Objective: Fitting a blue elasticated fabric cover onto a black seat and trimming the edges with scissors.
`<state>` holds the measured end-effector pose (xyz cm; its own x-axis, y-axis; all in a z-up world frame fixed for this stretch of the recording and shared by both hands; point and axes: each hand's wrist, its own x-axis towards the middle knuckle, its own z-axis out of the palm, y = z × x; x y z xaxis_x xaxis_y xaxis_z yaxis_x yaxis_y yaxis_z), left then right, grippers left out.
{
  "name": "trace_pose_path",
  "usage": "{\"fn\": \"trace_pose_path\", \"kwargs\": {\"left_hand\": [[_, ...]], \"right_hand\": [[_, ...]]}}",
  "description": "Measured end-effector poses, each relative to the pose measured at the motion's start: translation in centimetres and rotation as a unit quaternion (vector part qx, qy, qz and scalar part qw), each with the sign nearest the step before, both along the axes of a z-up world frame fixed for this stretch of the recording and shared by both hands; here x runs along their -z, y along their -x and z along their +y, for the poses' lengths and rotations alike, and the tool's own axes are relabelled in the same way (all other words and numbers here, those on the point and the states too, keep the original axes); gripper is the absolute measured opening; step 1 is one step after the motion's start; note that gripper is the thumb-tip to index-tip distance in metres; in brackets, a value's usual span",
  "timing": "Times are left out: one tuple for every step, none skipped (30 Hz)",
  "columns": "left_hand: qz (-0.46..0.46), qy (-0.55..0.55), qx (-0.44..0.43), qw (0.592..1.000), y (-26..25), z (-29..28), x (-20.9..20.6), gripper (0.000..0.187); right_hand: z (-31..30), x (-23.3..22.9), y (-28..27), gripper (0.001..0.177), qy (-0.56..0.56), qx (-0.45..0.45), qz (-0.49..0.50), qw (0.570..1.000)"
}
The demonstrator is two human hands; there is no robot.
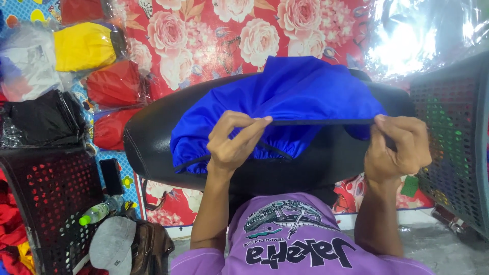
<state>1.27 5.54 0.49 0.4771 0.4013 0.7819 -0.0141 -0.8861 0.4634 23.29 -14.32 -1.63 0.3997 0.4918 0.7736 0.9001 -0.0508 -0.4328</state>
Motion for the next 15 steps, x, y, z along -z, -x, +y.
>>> {"fn": "trace_pose_path", "kwargs": {"left_hand": [[0.016,0.013,0.007,1.000,-0.1,0.0,-0.2,0.026],[0.016,0.011,0.002,1.000,-0.2,-0.1,0.0,0.026],[0.050,0.038,0.015,0.998,-0.2,-0.1,0.2,0.031],[0.088,0.071,0.033,0.993,0.1,-0.6,0.4,0.036],[0.092,0.075,0.031,0.992,0.2,-0.7,0.0,0.036],[0.116,0.122,0.057,0.984,0.0,-0.5,-0.3,0.033],[0.139,0.169,0.081,0.972,-0.3,-0.3,-0.6,0.031],[0.139,0.171,0.080,0.972,-0.5,-0.1,-1.1,0.031],[0.150,0.240,0.085,0.955,-0.7,0.1,-1.5,0.019],[0.164,0.311,0.091,0.932,-0.8,0.2,-1.9,0.014],[0.166,0.315,0.090,0.930,-0.7,0.1,-1.7,0.014],[0.158,0.381,0.101,0.905,-0.6,0.2,-1.6,0.010],[0.149,0.444,0.111,0.876,-0.6,0.4,-1.4,0.010],[0.152,0.447,0.112,0.874,-0.6,0.6,-1.1,0.010],[0.143,0.496,0.130,0.847,-0.6,0.8,-0.8,0.012]], "right_hand": [[0.3,-0.1,0.2,0.028,0.000,-0.017,0.031,0.999],[0.8,-0.4,0.2,0.028,-0.002,-0.021,0.030,0.999],[1.2,-0.8,0.2,0.019,0.024,-0.043,0.031,0.998],[1.1,-1.2,0.8,0.010,0.055,-0.060,0.038,0.996],[1.3,-2.1,1.2,0.010,0.058,-0.061,0.042,0.996],[1.8,-2.9,1.3,0.012,0.109,-0.077,0.079,0.988],[2.3,-3.6,1.4,0.017,0.160,-0.093,0.115,0.976],[2.5,-3.6,1.0,0.017,0.161,-0.095,0.115,0.976],[2.7,-3.5,0.6,0.012,0.185,-0.120,0.136,0.966],[2.8,-3.3,0.3,0.008,0.211,-0.144,0.159,0.954],[2.4,-3.1,0.2,0.008,0.215,-0.145,0.163,0.952],[2.3,-2.8,-0.2,0.002,0.220,-0.160,0.239,0.932],[2.2,-2.5,-0.5,0.006,0.224,-0.175,0.314,0.906],[1.9,-2.3,-0.7,0.006,0.226,-0.173,0.318,0.904],[1.5,-2.1,-0.9,0.010,0.200,-0.176,0.416,0.870]]}}
